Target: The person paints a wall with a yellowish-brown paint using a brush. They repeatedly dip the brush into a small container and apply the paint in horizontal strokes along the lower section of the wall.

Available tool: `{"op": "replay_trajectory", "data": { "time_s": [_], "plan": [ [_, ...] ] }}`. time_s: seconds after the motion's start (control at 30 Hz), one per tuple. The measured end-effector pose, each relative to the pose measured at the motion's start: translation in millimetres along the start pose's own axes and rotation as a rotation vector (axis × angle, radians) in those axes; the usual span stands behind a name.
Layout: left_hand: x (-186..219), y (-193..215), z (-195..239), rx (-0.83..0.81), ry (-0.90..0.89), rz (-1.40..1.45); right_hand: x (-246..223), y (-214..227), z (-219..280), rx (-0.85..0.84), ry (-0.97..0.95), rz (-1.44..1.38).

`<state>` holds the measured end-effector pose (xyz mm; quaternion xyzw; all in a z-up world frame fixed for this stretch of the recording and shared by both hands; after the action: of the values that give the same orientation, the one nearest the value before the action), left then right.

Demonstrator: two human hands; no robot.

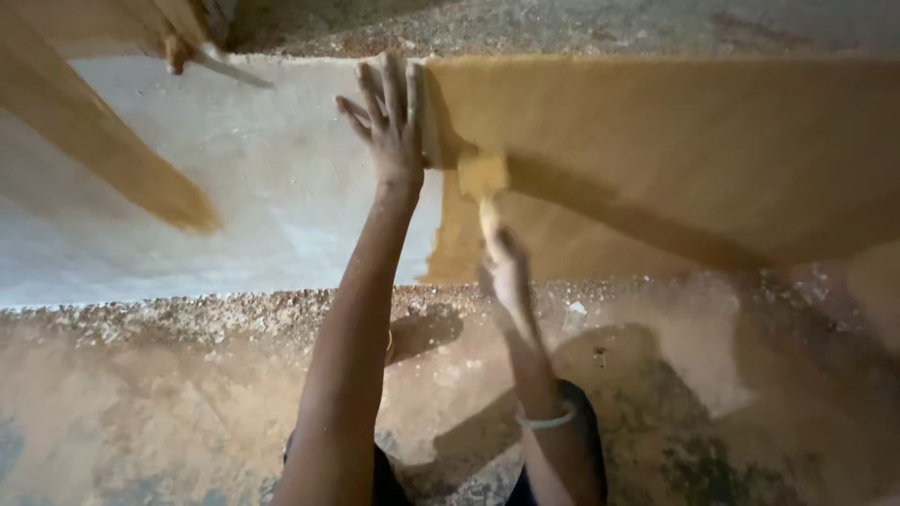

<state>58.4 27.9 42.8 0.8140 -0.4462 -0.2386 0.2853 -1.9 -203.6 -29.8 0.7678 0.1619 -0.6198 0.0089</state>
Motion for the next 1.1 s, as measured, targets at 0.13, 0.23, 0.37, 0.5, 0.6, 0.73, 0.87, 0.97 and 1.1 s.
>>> {"op": "replay_trajectory", "data": {
  "time_s": [0.13, 0.23, 0.37, 0.5, 0.6, 0.73, 0.87, 0.97, 1.1],
  "plan": [
    [-1, 11, -8, 0.081, 0.019, -0.004, -66, 7, -15, 0.045, -0.060, -0.154],
    [0, 8, -3, 0.028, 0.049, 0.071, -62, 7, -18, 0.046, -0.073, -0.186],
    [1, 7, -8, 0.074, 0.057, -0.016, 31, 32, 12, 0.161, -0.335, -0.143],
    [3, -1, 1, 0.064, 0.033, 0.062, 126, 57, 61, 0.202, -0.645, -0.105],
    [1, 20, -10, 0.337, 0.061, -0.130, 124, 52, 50, 0.158, -0.699, -0.142],
    [0, 2, -2, 0.116, 0.059, 0.004, 14, 44, -2, 0.073, -0.228, -0.053],
    [-2, 25, -9, 0.255, 0.050, -0.099, -76, 35, -21, 0.072, -0.085, -0.149],
    [0, 22, -7, 0.142, 0.054, -0.032, -71, 36, -28, 0.108, -0.127, -0.230],
    [-2, -3, -3, -0.155, 0.103, 0.126, -2, 47, -8, 0.035, -0.172, 0.013]
  ]
}}
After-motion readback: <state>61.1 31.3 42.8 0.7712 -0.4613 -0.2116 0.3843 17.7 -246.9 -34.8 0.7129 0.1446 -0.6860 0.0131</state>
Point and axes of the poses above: each hand's wrist, its own z-axis away from the middle knuckle, its own y-axis out of the back of the hand, x = y × z, the point moved 8 cm from there along -z, towards the middle knuckle, and after that the axes turned 11 degrees about x, right-handed, at the moved point
